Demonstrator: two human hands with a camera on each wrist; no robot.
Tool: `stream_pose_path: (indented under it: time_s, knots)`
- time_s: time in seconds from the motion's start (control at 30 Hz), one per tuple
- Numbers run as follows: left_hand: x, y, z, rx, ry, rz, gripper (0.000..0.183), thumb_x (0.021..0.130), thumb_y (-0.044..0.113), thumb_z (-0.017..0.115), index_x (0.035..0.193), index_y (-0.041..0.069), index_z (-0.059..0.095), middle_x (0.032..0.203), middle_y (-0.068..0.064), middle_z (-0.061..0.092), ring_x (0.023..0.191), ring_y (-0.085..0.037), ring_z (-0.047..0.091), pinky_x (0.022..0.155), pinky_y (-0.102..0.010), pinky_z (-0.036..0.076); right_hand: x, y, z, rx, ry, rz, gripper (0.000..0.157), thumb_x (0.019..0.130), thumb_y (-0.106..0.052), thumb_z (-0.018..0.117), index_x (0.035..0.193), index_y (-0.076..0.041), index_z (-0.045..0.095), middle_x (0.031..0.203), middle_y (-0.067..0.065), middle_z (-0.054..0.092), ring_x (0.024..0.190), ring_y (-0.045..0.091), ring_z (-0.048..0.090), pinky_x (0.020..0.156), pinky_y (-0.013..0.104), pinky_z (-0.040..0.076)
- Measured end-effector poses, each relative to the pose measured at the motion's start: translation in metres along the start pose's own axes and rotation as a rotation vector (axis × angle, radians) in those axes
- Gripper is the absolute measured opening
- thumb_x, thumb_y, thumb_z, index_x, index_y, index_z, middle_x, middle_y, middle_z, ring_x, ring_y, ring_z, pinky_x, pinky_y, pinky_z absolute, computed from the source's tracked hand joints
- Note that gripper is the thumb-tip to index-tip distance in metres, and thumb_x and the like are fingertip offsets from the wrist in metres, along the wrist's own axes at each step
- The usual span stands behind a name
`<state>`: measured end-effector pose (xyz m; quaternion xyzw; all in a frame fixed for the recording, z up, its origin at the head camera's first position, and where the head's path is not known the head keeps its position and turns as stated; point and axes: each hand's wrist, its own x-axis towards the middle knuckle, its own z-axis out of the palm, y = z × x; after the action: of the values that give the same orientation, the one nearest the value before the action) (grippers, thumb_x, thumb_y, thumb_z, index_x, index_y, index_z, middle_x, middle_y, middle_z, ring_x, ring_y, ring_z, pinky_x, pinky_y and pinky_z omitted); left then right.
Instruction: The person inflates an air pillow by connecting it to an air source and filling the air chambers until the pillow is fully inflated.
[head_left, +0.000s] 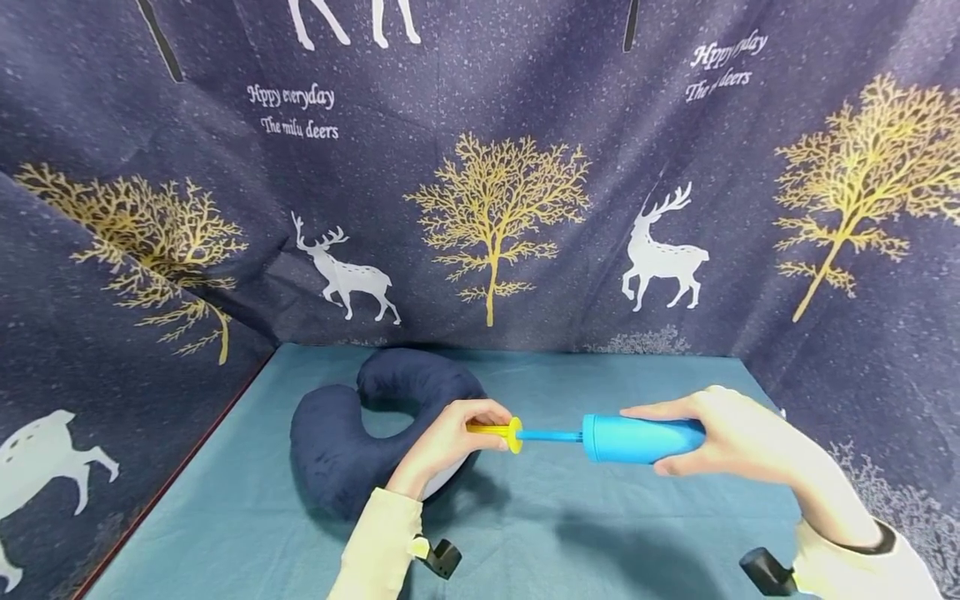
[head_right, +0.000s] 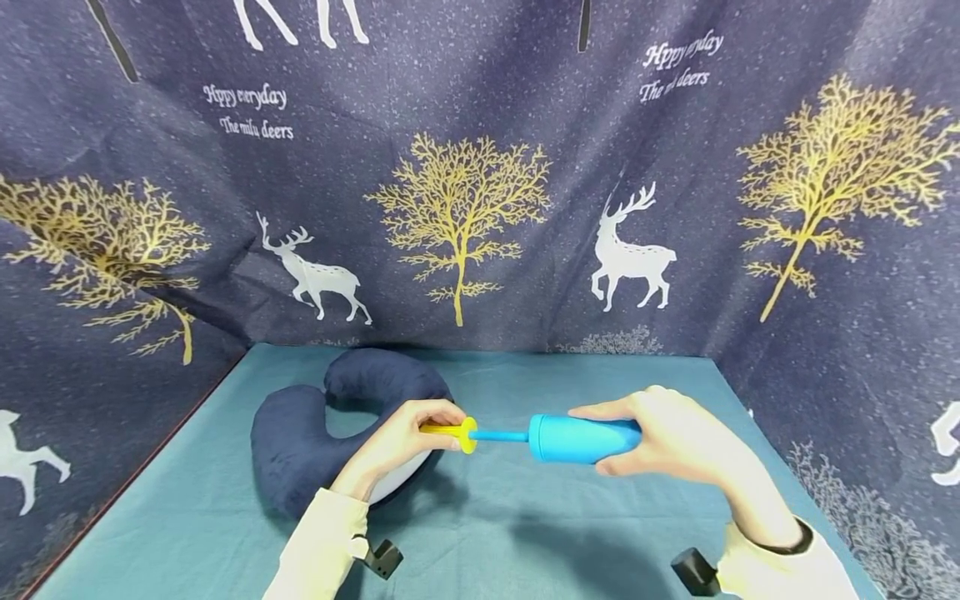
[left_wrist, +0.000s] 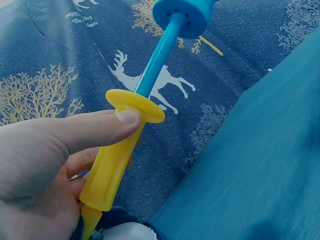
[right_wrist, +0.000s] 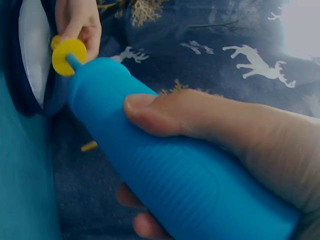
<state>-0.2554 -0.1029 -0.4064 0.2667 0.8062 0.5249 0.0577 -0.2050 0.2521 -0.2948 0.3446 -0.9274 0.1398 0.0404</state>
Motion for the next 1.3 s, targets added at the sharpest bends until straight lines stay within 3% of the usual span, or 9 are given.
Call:
stream_pose_path:
  time_s: [0.33, 0.8, 1.07, 1.3]
  knots:
    - [0.002, -0.002, 0.002, 0.007, 0.009, 0.001, 0.022, 0.087, 0.016, 0.075, 0.109, 0.011, 0.073, 0.102, -0.009, 0.075, 0.090, -0.016, 0.065, 0.083, -0.023, 0.052, 0.028, -0.011, 0.022, 0.044, -0.052, 0.058, 0.058, 0.073, -0.043, 0.084, 0.128, -0.036, 0.066, 0.093, -0.017, 0.068, 0.064, -0.003, 0.047, 0.059, 0.018, 0.039]
    - [0.002, -0.002, 0.004, 0.004, 0.015, -0.017, 0.024, 0.087, 0.015, 0.076, 0.110, 0.012, 0.073, 0.105, -0.008, 0.074, 0.092, -0.017, 0.065, 0.086, -0.027, 0.052, 0.058, -0.026, 0.043, 0.044, -0.082, 0.057, 0.057, 0.073, -0.040, 0.083, 0.127, -0.036, 0.066, 0.090, -0.014, 0.070, 0.063, 0.000, 0.049, 0.056, 0.020, 0.038]
    - [0.004, -0.003, 0.003, -0.017, -0.004, -0.024, 0.025, 0.088, 0.018, 0.075, 0.112, 0.013, 0.072, 0.108, -0.008, 0.074, 0.093, -0.014, 0.067, 0.087, -0.025, 0.053, 0.064, -0.030, 0.045, 0.022, -0.100, 0.057, 0.058, 0.073, -0.039, 0.084, 0.128, -0.035, 0.066, 0.090, -0.013, 0.071, 0.063, 0.001, 0.050, 0.056, 0.021, 0.038]
    - [0.002, -0.001, 0.002, 0.039, 0.000, -0.009, 0.023, 0.087, 0.018, 0.075, 0.110, 0.014, 0.073, 0.106, -0.007, 0.075, 0.095, -0.017, 0.068, 0.086, -0.026, 0.053, 0.059, -0.026, 0.043, 0.025, -0.093, 0.029, 0.061, 0.073, -0.042, 0.084, 0.130, -0.039, 0.063, 0.096, -0.013, 0.072, 0.066, -0.002, 0.051, 0.057, 0.020, 0.038]
